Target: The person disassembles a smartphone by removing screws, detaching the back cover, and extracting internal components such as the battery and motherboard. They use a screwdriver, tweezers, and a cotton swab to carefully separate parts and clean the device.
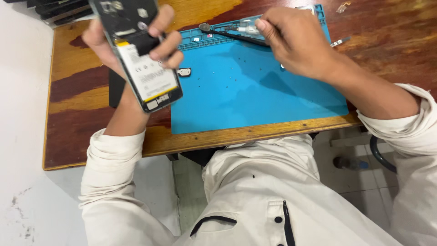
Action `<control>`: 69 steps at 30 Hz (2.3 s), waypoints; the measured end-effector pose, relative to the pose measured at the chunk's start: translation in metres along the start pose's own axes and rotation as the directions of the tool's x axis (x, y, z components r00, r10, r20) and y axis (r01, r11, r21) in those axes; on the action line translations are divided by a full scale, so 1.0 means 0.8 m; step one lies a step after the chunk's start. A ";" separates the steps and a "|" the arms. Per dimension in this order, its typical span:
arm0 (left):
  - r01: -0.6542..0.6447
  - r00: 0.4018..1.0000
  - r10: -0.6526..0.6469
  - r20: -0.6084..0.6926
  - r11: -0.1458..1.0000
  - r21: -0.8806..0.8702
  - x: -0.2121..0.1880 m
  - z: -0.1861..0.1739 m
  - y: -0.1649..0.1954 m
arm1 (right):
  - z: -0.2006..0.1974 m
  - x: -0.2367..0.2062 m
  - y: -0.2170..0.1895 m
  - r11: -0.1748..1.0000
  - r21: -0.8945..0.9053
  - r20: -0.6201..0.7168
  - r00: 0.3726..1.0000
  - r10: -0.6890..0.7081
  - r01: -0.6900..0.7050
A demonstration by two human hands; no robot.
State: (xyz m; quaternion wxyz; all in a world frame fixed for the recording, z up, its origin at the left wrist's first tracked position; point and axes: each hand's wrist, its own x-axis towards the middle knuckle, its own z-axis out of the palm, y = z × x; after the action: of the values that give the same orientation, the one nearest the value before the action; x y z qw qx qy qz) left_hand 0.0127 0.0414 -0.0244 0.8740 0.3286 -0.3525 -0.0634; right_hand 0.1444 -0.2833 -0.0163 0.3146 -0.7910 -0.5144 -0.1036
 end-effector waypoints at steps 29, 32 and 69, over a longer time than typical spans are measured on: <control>-0.263 0.927 0.307 -0.217 0.942 0.208 0.007 -0.013 0.033 | 0.050 0.123 -0.129 0.871 0.474 0.368 0.869 -0.329 0.129; -0.259 0.916 0.331 -0.227 0.920 0.294 0.008 -0.023 0.027 | 0.042 0.109 -0.105 0.870 0.491 0.385 0.886 -0.257 0.039; -0.104 0.930 0.221 -0.295 0.925 0.365 -0.015 -0.029 0.021 | -0.008 0.045 0.040 0.929 0.185 0.467 0.860 0.205 -0.322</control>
State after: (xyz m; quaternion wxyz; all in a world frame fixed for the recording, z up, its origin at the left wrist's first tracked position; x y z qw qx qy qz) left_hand 0.0165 0.0708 -0.0332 0.8519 0.4511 -0.2327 0.1287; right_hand 0.1896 -0.2690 -0.0060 0.3011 -0.8094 -0.4671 0.1896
